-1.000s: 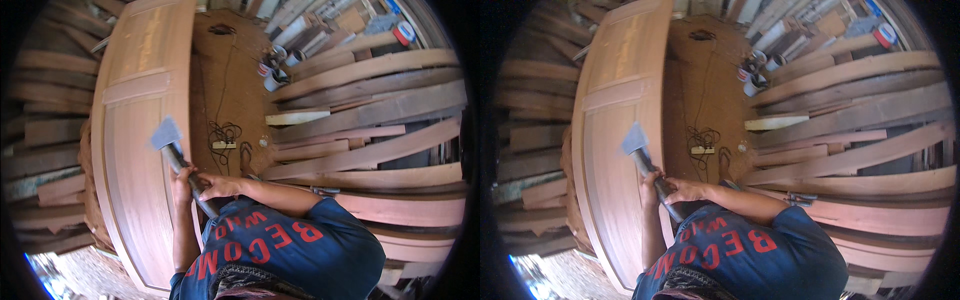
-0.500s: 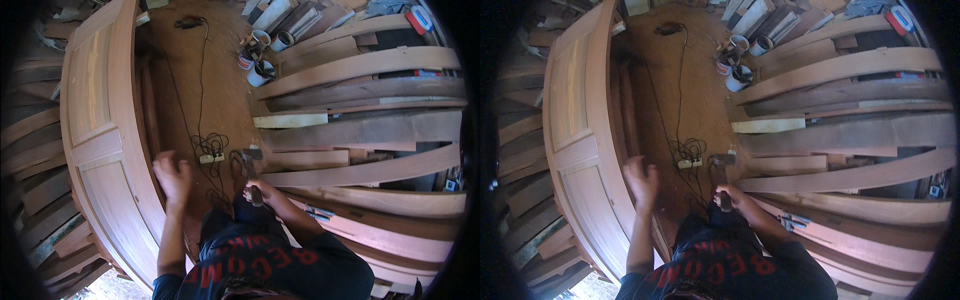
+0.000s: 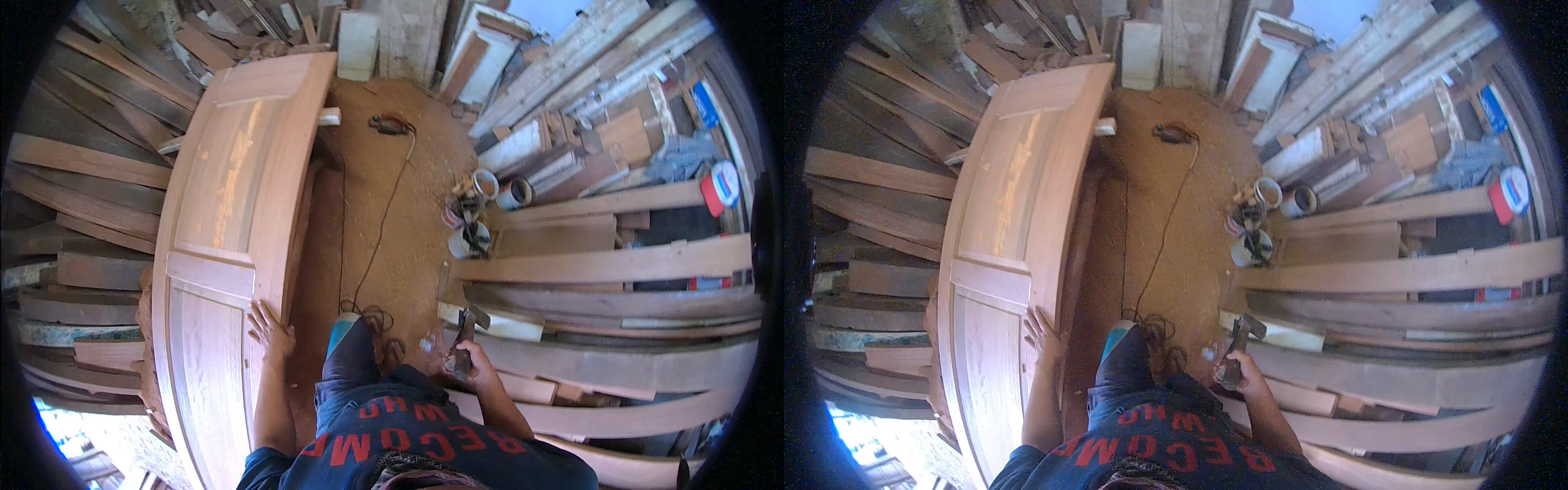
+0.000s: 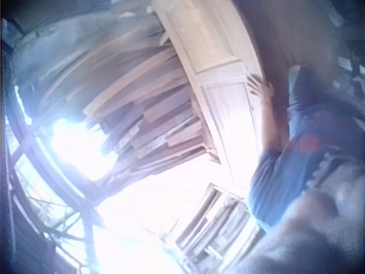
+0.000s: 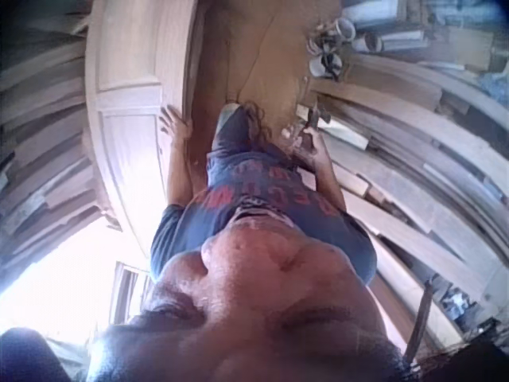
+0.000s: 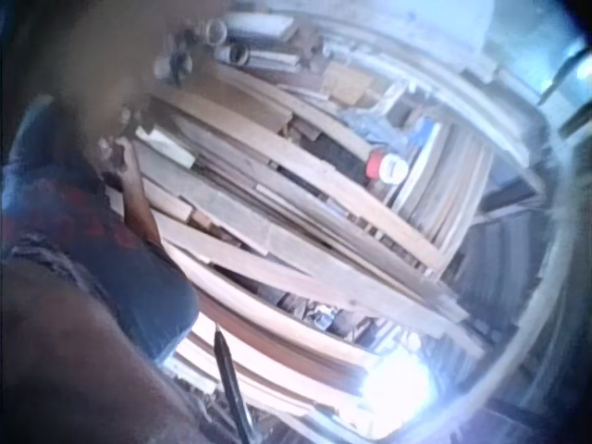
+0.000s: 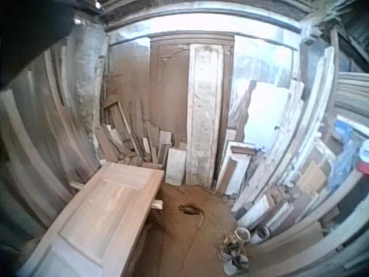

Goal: The person uses a handheld electric drill with a router bit and a metal template to carve a decorative groove along the edge of a wooden door panel. The person holds the template against the wood and guides the drill along the edge, creating a continuous cut. After finishing the routing, the person removes the template and places the drill on the floor.

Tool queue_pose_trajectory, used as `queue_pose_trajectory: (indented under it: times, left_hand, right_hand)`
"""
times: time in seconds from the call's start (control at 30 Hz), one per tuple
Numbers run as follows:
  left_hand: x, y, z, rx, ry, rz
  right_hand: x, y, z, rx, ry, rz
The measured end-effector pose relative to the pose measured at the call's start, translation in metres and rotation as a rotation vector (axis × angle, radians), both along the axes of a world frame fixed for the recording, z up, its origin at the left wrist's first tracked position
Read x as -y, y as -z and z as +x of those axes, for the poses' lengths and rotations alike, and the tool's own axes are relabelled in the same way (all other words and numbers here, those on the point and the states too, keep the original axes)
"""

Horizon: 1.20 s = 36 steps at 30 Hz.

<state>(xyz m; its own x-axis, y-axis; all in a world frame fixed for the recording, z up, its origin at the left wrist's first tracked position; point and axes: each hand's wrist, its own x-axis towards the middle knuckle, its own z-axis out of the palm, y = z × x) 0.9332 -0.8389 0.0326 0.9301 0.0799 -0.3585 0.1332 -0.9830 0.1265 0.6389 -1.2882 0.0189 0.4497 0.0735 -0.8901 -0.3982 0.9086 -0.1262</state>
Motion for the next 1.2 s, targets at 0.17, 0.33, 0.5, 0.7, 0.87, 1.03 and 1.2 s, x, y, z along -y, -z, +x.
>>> queue_pose_trajectory:
  times: [0.17,0.33,0.5,0.7,0.87,1.03,1.2]
  left_hand:
    - [0.000,-0.016,0.004,-0.135,-0.027,-0.009]
    - [0.012,-0.069,0.055,-0.533,-0.060,0.134]
    - [0.069,-0.112,0.213,-0.273,0.005,-0.077]
    - [0.222,-0.097,0.446,0.229,0.241,-0.346]
    - [0.355,-0.050,0.598,0.353,0.107,-0.312]
    - [0.409,0.039,0.659,0.469,-0.054,-0.119]
    - [0.395,0.046,0.636,0.567,0.023,-0.084]
  right_hand:
    - [0.028,0.018,0.101,0.076,-0.121,-0.024]
    - [0.043,0.021,0.230,0.135,-0.241,0.025]
    - [0.062,0.040,0.351,0.175,-0.367,0.059]
    - [0.105,0.038,0.487,0.114,-0.344,0.102]
    - [0.167,0.027,0.588,0.101,-0.356,0.006]
    - [0.262,0.090,0.677,0.130,-0.369,0.096]
    - [0.349,0.220,0.752,-0.019,-0.327,-0.046]
